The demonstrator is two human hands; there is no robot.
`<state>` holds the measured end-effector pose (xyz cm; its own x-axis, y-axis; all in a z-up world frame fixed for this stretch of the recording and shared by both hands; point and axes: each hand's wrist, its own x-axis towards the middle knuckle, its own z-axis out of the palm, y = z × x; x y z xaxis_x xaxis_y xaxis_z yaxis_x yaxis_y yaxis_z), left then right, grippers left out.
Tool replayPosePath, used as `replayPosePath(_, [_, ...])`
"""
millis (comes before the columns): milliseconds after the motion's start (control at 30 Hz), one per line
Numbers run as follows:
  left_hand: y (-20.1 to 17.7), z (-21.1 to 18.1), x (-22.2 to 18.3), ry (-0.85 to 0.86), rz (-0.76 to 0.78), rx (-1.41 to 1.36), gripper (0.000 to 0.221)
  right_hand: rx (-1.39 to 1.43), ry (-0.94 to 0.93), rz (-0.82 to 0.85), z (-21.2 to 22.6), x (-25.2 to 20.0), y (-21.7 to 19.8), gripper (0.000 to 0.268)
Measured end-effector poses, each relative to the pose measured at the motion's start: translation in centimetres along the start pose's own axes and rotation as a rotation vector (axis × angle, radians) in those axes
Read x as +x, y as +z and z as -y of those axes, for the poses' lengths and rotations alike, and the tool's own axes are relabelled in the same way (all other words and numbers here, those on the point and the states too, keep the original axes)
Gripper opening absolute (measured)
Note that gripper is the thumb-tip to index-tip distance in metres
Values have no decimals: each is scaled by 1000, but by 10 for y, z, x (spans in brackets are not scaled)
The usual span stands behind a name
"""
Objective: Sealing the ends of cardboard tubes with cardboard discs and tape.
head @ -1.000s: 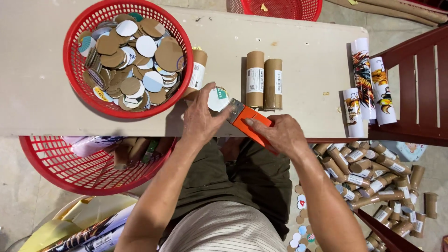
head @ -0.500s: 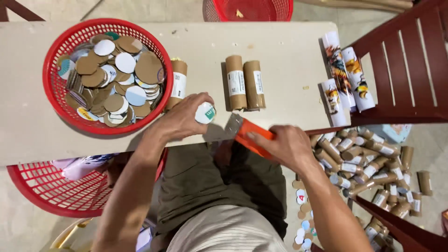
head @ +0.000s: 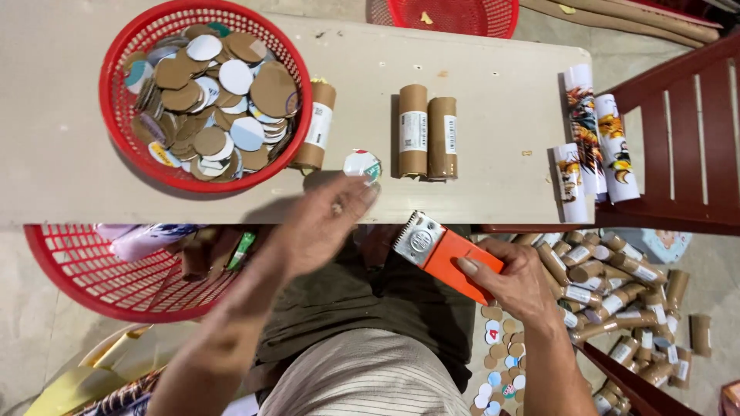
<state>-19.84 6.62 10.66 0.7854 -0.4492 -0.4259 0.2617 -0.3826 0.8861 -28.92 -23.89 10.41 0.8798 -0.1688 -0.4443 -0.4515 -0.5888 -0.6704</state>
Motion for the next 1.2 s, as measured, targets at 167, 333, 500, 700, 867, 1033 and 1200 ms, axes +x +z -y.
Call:
replayPosePath(167, [56,64,17,-65,180,-519,67,62,-95,44,-10,0,7,40])
replayPosePath(333, [61,77,26,-7,160,-736,33,34,-77,51,-4,2,14,37])
replayPosePath(500, [-6,57,47,224,-259,-476,7,-95,131,-48,20,10,11,39])
replayPosePath(700, [-51,34,76,249,-422,-10,16,-115,172,-69,26,36,0,55])
replayPosePath(867, [-32,83,108,197,-478,70,20,-159,243,-25,16,55,10,58])
replayPosePath(1033, [-6,116,113,301,-523,104,24,-154,215,63,25,73,32,66])
replayPosePath(1200, [-1,69,87,-103,-396,-241,31,-156,240,87,37,87,41,75])
